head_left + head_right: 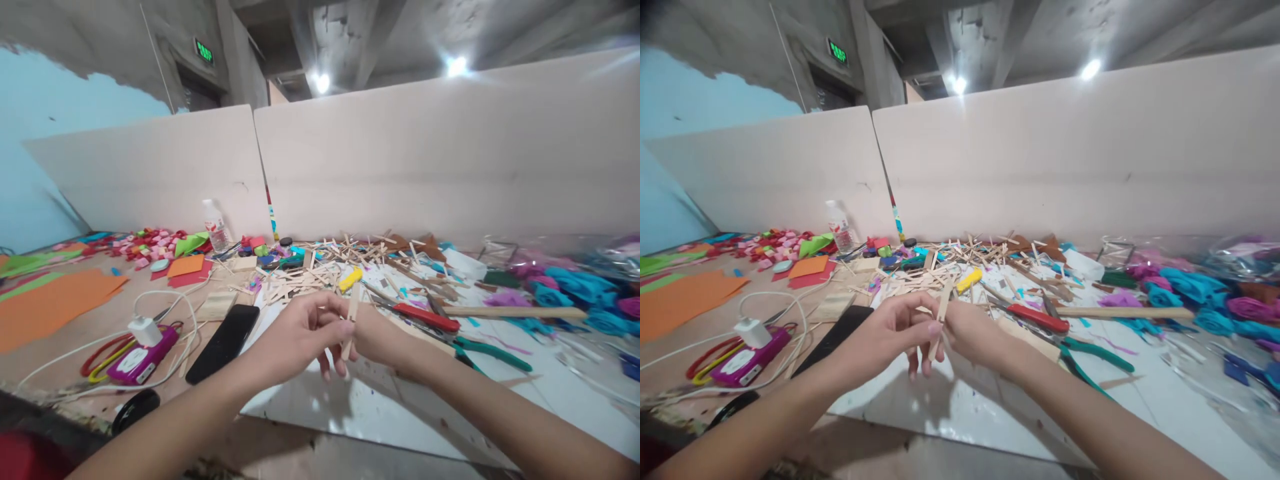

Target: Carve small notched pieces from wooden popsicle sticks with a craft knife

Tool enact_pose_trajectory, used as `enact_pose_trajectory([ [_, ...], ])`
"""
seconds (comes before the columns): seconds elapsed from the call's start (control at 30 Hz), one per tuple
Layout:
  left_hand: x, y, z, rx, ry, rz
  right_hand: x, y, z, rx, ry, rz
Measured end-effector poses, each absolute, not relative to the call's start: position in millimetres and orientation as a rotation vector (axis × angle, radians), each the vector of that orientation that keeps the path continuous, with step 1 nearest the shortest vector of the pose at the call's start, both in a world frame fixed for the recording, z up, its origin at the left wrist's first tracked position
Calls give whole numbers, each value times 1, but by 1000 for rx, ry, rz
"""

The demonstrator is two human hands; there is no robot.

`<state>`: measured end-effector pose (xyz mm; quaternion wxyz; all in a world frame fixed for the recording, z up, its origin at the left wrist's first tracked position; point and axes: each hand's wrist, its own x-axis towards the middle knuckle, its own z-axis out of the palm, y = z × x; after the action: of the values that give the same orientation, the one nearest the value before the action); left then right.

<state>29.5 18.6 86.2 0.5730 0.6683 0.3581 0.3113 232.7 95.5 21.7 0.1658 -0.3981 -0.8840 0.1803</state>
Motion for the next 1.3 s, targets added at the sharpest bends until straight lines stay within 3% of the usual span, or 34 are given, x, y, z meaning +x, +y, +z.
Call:
enact_pose_trajectory([
  [0.1, 41, 26, 84, 1512, 814, 870, 268, 70, 35, -1257, -2151, 679],
  [0.3, 49, 34, 59, 1431, 844, 1044, 322, 22, 39, -1262, -1674, 511],
  [0.43, 44, 37, 44, 1395, 933, 1040, 307, 12, 35, -1210, -1752, 508],
  [0.67, 41, 36, 33, 1689, 1091, 1088, 275, 10, 19, -1278, -1734, 856],
  [0.9, 41, 34, 28, 2024, 1100, 1211, 270, -4, 12, -1206, -1747, 499],
  [1.1, 37, 35, 20, 2334, 1023, 1268, 274, -3, 13, -1243, -1817, 563],
  [1.23, 32, 34, 15, 2514, 970, 1283, 276, -4, 14, -1181, -1928, 339],
  [1.3, 29, 34, 13, 2595, 951, 1283, 275, -6, 14, -1200, -1923, 413],
])
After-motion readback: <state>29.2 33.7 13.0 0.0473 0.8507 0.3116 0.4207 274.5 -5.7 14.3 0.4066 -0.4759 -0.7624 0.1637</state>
